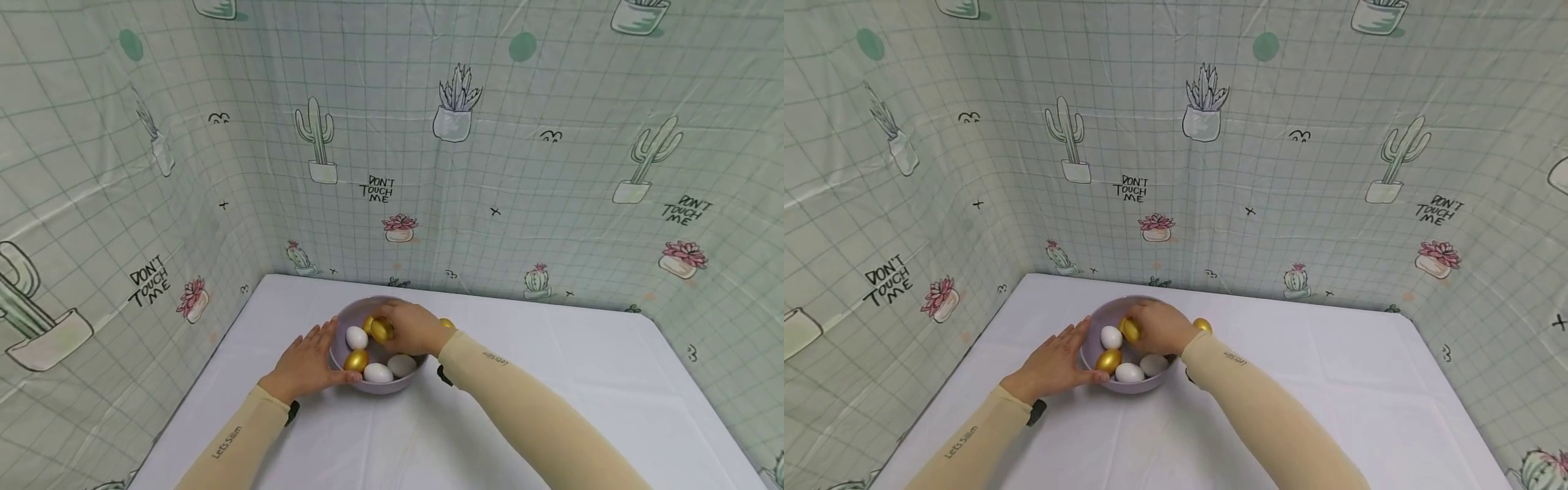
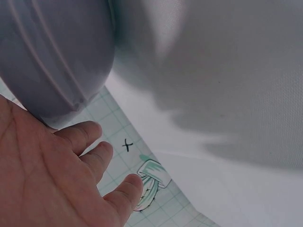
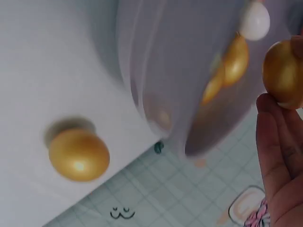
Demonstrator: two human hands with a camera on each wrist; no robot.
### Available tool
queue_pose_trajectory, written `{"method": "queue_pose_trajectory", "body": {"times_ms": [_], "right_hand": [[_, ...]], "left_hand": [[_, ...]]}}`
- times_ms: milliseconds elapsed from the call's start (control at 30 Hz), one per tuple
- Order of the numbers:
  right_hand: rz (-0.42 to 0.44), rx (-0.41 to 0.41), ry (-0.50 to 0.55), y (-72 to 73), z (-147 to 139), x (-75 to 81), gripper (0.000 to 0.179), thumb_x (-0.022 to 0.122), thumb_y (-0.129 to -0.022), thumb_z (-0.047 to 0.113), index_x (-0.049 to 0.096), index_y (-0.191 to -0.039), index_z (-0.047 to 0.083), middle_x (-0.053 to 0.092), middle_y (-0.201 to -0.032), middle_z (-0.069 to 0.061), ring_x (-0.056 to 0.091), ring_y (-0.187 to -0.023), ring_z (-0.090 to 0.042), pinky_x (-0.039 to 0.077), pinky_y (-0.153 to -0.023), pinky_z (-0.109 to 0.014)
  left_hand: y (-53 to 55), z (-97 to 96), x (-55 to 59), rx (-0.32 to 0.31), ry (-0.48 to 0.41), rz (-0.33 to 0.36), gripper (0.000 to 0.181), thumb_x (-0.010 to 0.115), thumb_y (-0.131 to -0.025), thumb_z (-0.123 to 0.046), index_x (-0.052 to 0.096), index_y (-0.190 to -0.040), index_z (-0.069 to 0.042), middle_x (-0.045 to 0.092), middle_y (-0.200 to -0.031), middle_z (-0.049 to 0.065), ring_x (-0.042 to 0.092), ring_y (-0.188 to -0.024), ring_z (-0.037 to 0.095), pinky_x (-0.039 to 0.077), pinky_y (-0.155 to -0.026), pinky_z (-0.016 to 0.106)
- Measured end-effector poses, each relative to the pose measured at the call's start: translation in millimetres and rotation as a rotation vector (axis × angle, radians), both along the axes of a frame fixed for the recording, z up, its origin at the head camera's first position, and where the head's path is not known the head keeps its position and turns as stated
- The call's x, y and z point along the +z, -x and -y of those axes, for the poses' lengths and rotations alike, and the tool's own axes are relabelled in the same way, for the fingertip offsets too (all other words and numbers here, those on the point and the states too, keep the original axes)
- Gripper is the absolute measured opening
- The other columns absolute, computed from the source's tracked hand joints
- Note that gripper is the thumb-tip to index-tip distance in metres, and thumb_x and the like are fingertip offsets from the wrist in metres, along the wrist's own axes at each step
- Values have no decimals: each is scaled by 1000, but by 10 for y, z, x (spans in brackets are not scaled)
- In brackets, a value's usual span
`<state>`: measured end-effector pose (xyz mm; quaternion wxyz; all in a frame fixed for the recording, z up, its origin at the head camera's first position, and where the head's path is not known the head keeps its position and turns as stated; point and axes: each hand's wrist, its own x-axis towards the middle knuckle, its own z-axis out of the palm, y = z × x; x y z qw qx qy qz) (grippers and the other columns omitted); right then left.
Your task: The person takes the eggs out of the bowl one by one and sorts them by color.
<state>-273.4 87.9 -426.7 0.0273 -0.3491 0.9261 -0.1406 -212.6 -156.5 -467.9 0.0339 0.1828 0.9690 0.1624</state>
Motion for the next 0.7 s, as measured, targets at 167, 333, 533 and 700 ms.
{"method": "queue_pose_trajectory", "body": {"times_ms": [167,333,533,700], "right_hand": [[6,-55,47,38,-174,155,49,77,-84,20,63,-130,13,62,-118,-2,59,-96,-16,50,-86,-32],[-11,-82,140,98,-489,328,51,79,-83,19,62,-130,10,63,-122,-5,63,-101,-21,52,-87,-35],[19,-178,225,190,-987,409,52,77,-83,12,60,-131,4,63,-123,-8,65,-100,-25,55,-85,-38],[50,-273,230,228,-1387,301,51,76,-82,9,59,-130,1,63,-123,-11,65,-101,-29,55,-84,-42]], "left_hand": [[7,-2,-10,5,2,4,121,63,-78,-78,17,-158,1,30,-158,20,29,-144,41,26,-110,63],[12,-7,-26,8,0,-1,122,64,-77,-78,18,-158,0,32,-157,21,29,-143,41,26,-110,63],[5,-7,-20,13,1,3,122,65,-77,-77,17,-158,0,32,-158,20,30,-143,41,26,-110,62],[5,-5,-16,11,-1,0,121,65,-77,-77,18,-158,0,33,-157,21,30,-143,41,27,-110,62]]}}
